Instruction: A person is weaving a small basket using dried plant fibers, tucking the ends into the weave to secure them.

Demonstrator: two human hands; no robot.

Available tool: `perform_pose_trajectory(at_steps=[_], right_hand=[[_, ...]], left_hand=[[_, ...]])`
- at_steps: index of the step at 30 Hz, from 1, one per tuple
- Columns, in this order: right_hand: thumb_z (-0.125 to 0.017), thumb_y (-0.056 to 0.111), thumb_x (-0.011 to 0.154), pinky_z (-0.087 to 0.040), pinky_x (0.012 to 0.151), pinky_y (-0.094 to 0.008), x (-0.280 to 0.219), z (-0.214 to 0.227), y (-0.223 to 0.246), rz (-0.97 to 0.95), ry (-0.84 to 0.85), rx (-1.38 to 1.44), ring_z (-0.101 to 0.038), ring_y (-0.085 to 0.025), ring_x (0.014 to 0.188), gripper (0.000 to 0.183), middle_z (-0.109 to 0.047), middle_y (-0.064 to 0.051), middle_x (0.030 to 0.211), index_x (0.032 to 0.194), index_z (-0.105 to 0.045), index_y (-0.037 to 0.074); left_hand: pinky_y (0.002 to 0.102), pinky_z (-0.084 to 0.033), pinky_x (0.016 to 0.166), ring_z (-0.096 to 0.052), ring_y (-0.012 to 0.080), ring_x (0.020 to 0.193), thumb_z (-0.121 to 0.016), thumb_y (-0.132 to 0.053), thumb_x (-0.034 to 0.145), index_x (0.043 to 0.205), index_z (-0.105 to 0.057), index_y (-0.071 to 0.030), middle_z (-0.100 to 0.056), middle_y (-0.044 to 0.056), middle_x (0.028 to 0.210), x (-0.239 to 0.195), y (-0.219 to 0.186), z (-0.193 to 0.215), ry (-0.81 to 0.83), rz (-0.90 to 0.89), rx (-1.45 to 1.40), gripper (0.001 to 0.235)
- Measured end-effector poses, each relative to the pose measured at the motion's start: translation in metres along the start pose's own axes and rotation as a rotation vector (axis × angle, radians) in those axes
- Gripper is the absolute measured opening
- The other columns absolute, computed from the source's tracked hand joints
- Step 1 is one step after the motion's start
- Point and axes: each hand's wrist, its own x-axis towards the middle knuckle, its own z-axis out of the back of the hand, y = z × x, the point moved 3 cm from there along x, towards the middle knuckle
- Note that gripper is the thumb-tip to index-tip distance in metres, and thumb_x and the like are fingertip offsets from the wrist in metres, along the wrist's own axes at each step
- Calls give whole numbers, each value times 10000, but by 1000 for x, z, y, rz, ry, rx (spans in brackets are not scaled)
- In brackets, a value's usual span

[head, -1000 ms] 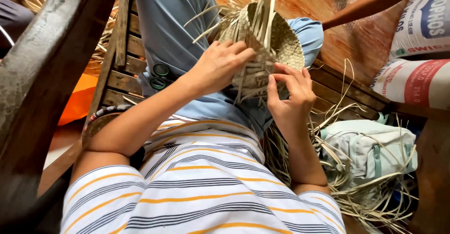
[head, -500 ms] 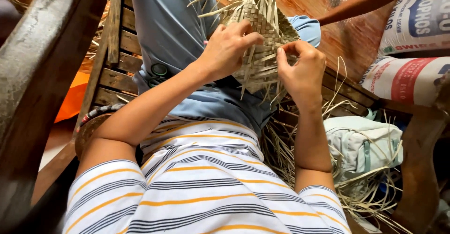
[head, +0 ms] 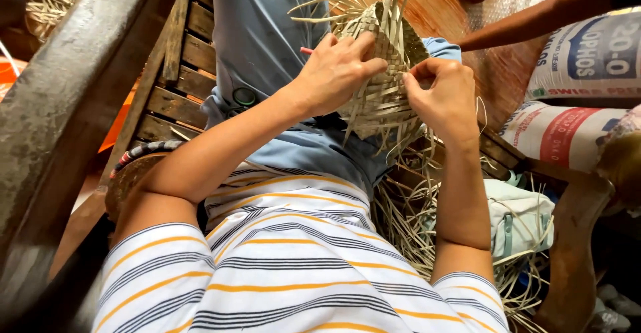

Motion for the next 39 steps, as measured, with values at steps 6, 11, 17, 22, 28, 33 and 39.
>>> perform_pose_trajectory(at_steps=[6,11,17,22,28,33,39], right_hand=[[-586,177,760,-370,485,-236,5,6,6,-23,92,56,-467,-62,514,146,-598,8,612,693,-643,60],[-576,188,751,-366,490,-247,8,3,5,-58,113,17,-453,-71,492,156,-577,10,572,679,-640,65],[-615,211,739,-415,522,-296,12,0,9,-80,189,-35,-549,-141,552,143,-616,-43,628,713,-655,76],[-664,284,755,-421,517,-326,17,-4,9,-112,219,-99,-562,-138,609,128,-627,-8,665,772,-672,158],[-629,217,790,-358,639,-404,18,-8,-5,268,-11,-176,-543,-259,656,90,-604,-45,755,777,-641,128],[-551,80,764,-301,784,-440,11,-3,-5,301,-83,-113,-517,-266,765,121,-577,-46,835,856,-620,116],[-636,109,753,-227,905,-439,3,-6,-7,334,-236,-147,-532,-201,771,45,-588,8,781,783,-623,140]], left_hand=[[357,-311,556,-506,229,688,-539,-64,626,925,-529,-231,-405,72,886,-2,3,1,-45,-31,22,343],[362,-296,550,-495,236,665,-520,-63,628,893,-523,-229,-400,75,878,-3,2,5,-55,-46,14,313],[366,-330,538,-525,221,590,-546,-107,653,785,-548,-185,-435,78,864,-4,-3,20,-81,-60,130,153],[389,-385,632,-531,238,680,-506,-78,764,861,-555,-91,-485,110,872,-6,2,47,304,129,165,109],[429,-354,388,-501,316,540,-515,-102,733,836,-475,-104,-408,112,824,17,-2,72,-37,26,-357,110],[483,-343,378,-513,379,588,-461,-102,740,778,-509,-60,-492,122,851,68,10,24,257,-12,-295,74],[370,-281,375,-422,224,479,-478,-34,614,569,-526,-78,-478,88,495,81,17,-8,483,-11,-424,79]])
